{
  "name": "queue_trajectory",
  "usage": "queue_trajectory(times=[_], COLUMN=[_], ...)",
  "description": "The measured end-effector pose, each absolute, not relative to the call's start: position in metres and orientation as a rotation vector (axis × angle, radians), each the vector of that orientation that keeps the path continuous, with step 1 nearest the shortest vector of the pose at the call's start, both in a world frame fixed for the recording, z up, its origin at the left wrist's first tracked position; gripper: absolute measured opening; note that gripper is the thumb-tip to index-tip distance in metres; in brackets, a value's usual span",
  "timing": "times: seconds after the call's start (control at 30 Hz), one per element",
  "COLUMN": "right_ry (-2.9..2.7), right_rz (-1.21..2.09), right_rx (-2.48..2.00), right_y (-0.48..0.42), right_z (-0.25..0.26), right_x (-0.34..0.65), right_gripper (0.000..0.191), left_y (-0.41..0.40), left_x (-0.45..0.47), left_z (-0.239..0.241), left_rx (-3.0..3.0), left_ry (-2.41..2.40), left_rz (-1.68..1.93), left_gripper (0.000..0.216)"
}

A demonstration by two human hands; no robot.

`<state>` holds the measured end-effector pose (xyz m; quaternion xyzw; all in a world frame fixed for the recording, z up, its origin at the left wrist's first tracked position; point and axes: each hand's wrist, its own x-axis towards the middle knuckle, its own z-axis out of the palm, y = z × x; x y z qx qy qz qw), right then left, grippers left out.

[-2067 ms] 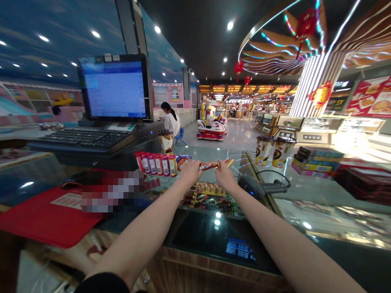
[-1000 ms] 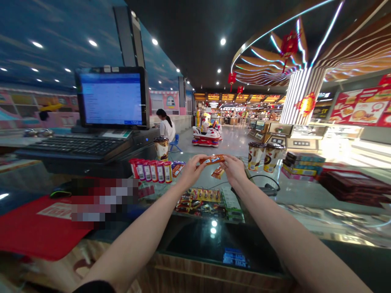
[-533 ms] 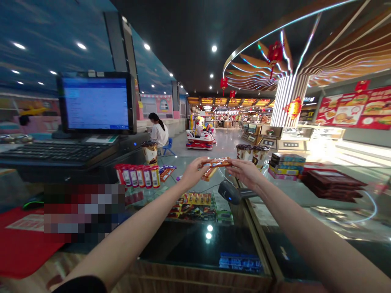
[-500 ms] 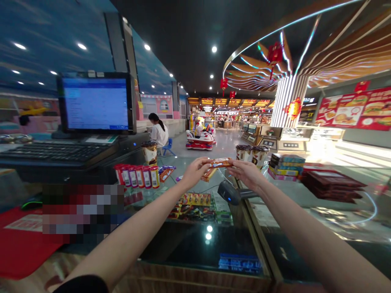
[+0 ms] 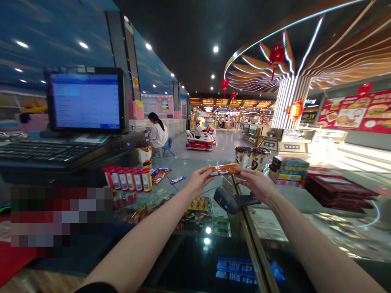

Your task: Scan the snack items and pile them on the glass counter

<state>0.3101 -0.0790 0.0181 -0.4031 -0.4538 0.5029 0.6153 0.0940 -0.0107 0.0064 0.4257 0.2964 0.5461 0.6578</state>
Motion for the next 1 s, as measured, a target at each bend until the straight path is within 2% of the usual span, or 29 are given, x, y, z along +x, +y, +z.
queue_trajectory(times=[0.27,0.5,0.77,1.0], right_ry=[-1.216,-1.575,-1.797,-1.908], right_rz=[0.986,0.509,0.198,0.159], right_rx=[-1.138,-1.39,-1.577,-1.692], right_y=[-0.07,-0.057,-0.048,-0.058], right_z=[0.001,-0.007,-0.021,-0.014], right_x=[0.316,0.322,0.327,0.321], right_gripper=[0.024,0.026,0.028,0.032], left_y=[-0.003,-0.01,-0.01,-0.004], left_x=[0.094,0.101,0.106,0.1], left_z=[-0.009,-0.008,-0.01,-0.01], left_rx=[1.05,1.103,1.128,1.138], left_ry=[0.789,0.902,0.935,0.914], left_rz=[1.235,1.28,1.304,1.325], left_gripper=[0.018,0.013,0.017,0.02])
